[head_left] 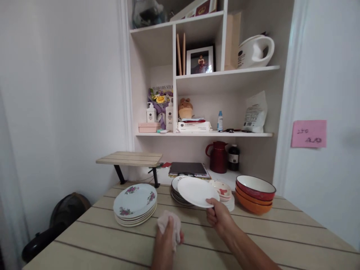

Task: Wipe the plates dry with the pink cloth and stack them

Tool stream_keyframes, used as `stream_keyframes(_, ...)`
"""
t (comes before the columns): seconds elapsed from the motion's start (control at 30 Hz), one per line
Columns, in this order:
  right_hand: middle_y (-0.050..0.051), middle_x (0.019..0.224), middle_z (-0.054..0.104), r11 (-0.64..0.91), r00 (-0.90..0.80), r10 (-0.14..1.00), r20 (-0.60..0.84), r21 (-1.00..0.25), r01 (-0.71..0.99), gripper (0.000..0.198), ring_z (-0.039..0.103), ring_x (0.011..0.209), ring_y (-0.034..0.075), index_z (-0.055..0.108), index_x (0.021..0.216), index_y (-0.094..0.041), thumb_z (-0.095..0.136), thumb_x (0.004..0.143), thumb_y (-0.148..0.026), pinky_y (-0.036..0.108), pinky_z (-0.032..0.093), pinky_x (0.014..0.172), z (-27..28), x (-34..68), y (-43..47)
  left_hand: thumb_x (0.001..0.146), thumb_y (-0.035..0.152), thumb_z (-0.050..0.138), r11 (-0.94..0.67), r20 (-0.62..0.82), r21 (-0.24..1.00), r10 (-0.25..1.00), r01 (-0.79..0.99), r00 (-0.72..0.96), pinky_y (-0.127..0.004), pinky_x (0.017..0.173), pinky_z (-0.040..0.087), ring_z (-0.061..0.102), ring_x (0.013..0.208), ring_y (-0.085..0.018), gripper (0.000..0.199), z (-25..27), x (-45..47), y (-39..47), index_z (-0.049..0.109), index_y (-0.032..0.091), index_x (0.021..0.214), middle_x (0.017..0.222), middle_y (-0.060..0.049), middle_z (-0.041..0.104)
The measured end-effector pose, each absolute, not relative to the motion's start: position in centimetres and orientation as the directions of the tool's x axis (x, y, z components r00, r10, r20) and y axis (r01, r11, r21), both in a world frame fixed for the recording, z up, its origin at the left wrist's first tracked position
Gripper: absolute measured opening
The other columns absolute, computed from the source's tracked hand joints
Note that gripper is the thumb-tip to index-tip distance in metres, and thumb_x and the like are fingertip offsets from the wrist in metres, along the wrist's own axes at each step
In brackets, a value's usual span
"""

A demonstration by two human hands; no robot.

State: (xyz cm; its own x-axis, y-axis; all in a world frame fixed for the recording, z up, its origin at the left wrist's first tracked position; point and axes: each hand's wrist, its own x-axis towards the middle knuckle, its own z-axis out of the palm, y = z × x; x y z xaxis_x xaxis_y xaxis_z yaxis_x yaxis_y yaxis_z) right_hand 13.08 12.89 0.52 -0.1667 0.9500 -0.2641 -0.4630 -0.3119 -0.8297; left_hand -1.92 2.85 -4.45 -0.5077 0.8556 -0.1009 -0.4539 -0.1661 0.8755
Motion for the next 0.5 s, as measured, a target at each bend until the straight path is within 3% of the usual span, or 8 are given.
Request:
stream_keyframes(0.07,-0.009,0.029,0.026,-0.335,-0.172,0.942,-0.288,-0.832,-0.443,0.033,0.014,0.024,0.003,0.028,0.052,-0.023,0.043,0.081,-0.024,0.016,0.008,0.030,1.2,12.9,14.3,0.046,0.074,0.074,-0.119,-0.054,0.941,0.872,-0.317,-0.487,-0.023,0.039,0.039,0.054,0.041,-0.014,0.071,-4.9,-1.2,3.2,0.058,0.016,0.083,0.049,0.002,0.058)
stream_keyframes(0.17,-0.009,0.029,0.026,-0.377,-0.180,0.926,-0.332,-0.839,-0.393,0.033,0.014,0.025,0.004,0.028,0.051,-0.023,0.044,0.080,-0.022,0.017,0.009,0.030,1.6,12.2,15.7,0.036,0.078,0.072,-0.067,-0.067,0.966,0.868,-0.250,-0.493,-0.024,0.037,0.038,0.051,0.037,-0.013,0.081,-4.8,-0.4,3.5,0.057,0.017,0.086,0.049,0.004,0.057)
stream_keyframes(0.5,-0.008,0.029,0.024,-0.420,-0.207,0.904,-0.374,-0.870,-0.259,0.035,0.014,0.027,0.004,0.025,0.051,-0.024,0.044,0.081,-0.023,0.018,0.010,0.030,1.2,9.4,17.7,0.041,0.073,0.073,-0.034,-0.128,0.954,0.854,-0.299,-0.504,-0.024,0.037,0.041,0.052,0.037,-0.013,0.078,-4.8,-0.6,3.4,0.056,0.016,0.090,0.053,0.004,0.058)
